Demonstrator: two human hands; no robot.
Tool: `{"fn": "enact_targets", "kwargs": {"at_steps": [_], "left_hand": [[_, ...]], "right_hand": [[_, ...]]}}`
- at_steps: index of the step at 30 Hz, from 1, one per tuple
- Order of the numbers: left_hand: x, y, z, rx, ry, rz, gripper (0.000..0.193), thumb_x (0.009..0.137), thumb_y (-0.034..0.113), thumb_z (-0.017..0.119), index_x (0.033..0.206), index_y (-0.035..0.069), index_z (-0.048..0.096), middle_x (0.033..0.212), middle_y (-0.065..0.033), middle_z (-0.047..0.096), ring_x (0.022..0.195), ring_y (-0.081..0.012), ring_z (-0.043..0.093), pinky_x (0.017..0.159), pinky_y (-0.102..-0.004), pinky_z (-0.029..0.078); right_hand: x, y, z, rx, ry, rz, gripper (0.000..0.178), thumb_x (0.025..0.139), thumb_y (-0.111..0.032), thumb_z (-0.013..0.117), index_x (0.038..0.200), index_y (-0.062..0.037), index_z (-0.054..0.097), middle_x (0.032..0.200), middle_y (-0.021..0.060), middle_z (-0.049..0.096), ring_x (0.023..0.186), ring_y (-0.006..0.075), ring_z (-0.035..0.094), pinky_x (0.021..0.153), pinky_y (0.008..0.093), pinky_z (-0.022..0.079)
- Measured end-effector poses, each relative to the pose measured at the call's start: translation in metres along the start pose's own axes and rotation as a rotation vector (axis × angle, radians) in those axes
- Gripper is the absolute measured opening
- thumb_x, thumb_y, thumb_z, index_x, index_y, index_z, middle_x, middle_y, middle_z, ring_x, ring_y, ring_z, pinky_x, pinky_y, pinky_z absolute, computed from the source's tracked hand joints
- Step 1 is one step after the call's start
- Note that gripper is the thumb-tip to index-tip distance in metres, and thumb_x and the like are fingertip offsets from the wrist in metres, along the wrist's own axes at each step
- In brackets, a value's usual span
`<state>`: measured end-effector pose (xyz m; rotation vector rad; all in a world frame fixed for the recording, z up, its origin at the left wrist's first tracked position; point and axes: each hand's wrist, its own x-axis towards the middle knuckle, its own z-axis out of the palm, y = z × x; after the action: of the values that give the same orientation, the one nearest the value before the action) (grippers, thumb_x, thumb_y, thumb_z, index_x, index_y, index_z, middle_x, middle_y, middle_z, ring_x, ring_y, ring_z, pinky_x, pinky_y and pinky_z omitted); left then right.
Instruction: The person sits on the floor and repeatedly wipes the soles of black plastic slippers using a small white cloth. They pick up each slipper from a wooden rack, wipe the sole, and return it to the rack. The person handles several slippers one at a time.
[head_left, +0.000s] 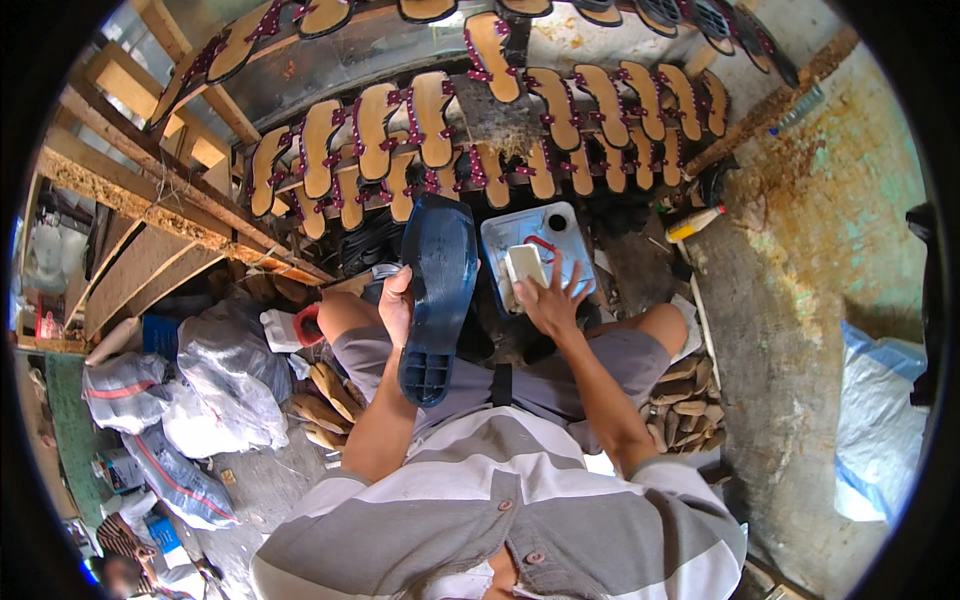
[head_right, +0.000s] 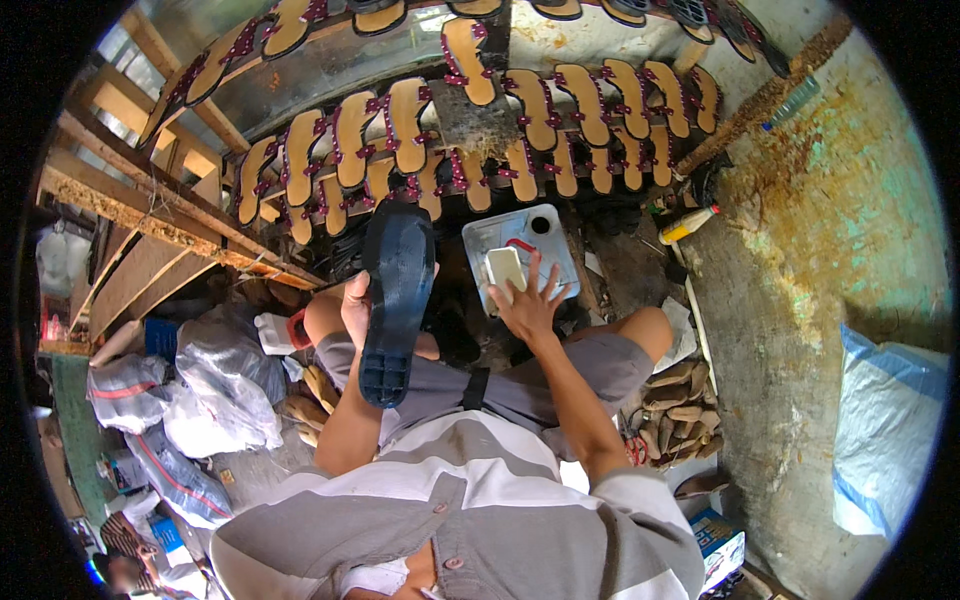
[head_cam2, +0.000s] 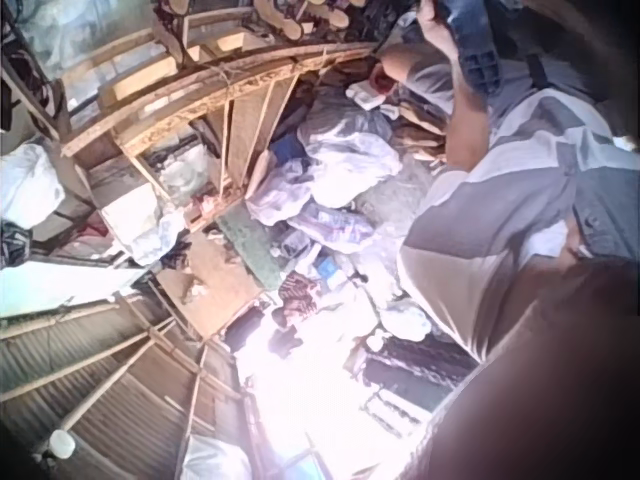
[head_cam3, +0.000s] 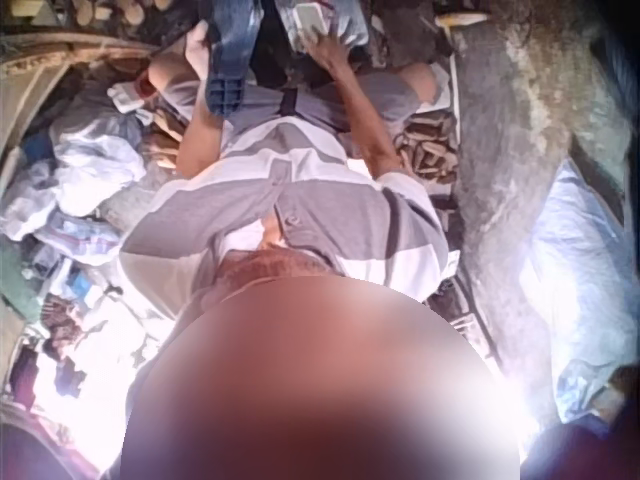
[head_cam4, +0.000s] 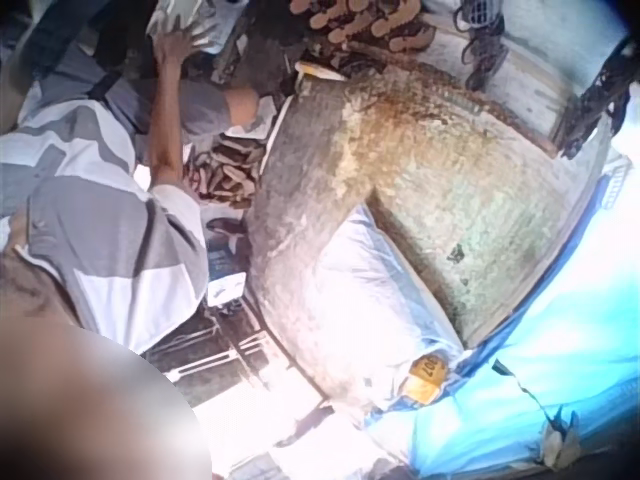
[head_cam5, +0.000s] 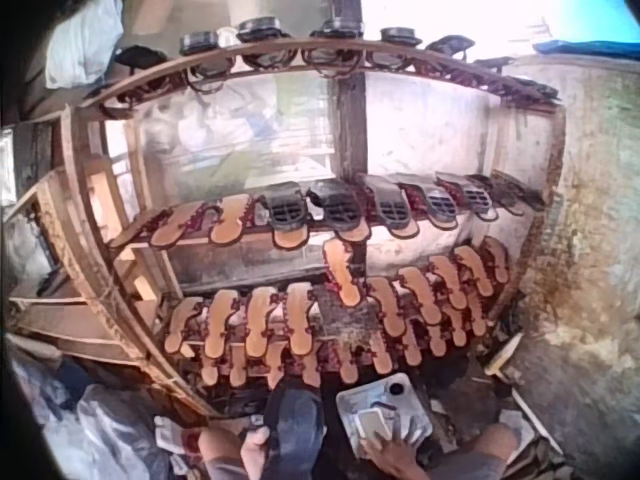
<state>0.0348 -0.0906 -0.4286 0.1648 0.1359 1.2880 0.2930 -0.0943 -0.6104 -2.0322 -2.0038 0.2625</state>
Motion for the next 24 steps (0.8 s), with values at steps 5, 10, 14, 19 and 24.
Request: {"fn": "enact_targets", "kwargs": {"at_steps": [5,10,14,19,24], "left_hand": [[-0.006,0.0,0.008,-0.102,-0.044,-0.116,0.072,0.09,0.023,0.065,0.147,-0.013,0.042,0.147,-0.0306,0.052,0.135,-0.0462,0.052,0.121,-0.0546,0.036],[-0.008,-0.014,0.02,-0.051,0.002,-0.131,0.071,0.092,0.026,0.063,0.147,-0.012,0.042,0.145,-0.0316,0.053,0.133,-0.0486,0.053,0.118,-0.0534,0.04],[-0.007,-0.017,0.025,0.026,0.016,-0.147,0.062,0.096,0.029,0.059,0.142,-0.01,0.048,0.135,-0.0276,0.061,0.119,-0.0407,0.064,0.106,-0.0487,0.051],[0.006,-0.011,0.019,0.008,0.047,-0.025,0.054,0.099,0.035,0.055,0.135,-0.007,0.057,0.124,-0.0208,0.07,0.104,-0.0317,0.072,0.092,-0.043,0.059],[0.026,-0.004,0.006,-0.155,-0.076,-0.161,0.059,0.099,0.036,0.056,0.14,-0.007,0.053,0.133,-0.0235,0.065,0.114,-0.0359,0.069,0.101,-0.0488,0.056]], "right_hand": [[-0.006,-0.029,-0.069,0.484,-0.189,0.331,0.074,0.102,-0.065,0.037,0.145,-0.0089,0.058,0.143,0.0164,0.044,0.144,0.0349,0.023,0.118,0.0608,0.002],[0.043,-0.066,-0.161,1.775,-0.113,0.145,0.06,0.109,-0.044,0.039,0.138,0.0041,0.06,0.099,0.0046,0.073,0.128,0.0192,0.048,0.12,0.0416,0.02],[0.067,-0.106,-0.181,1.685,-0.032,-0.271,0.059,0.109,-0.042,0.038,0.127,0.0055,0.068,0.13,0.0106,0.067,0.149,0.0223,0.031,0.124,0.0431,0.014],[0.027,-0.135,-0.149,1.185,0.278,-0.327,0.055,0.106,-0.045,0.042,0.115,-0.0058,0.079,0.165,0.0173,0.032,0.153,0.0321,0.019,0.123,0.0481,0.015],[-0.019,-0.152,-0.127,0.873,0.49,-0.377,0.042,0.104,-0.037,0.045,0.113,-0.0186,0.081,0.167,0.0228,0.026,0.149,0.0468,0.019,0.122,0.0536,0.009]]}}
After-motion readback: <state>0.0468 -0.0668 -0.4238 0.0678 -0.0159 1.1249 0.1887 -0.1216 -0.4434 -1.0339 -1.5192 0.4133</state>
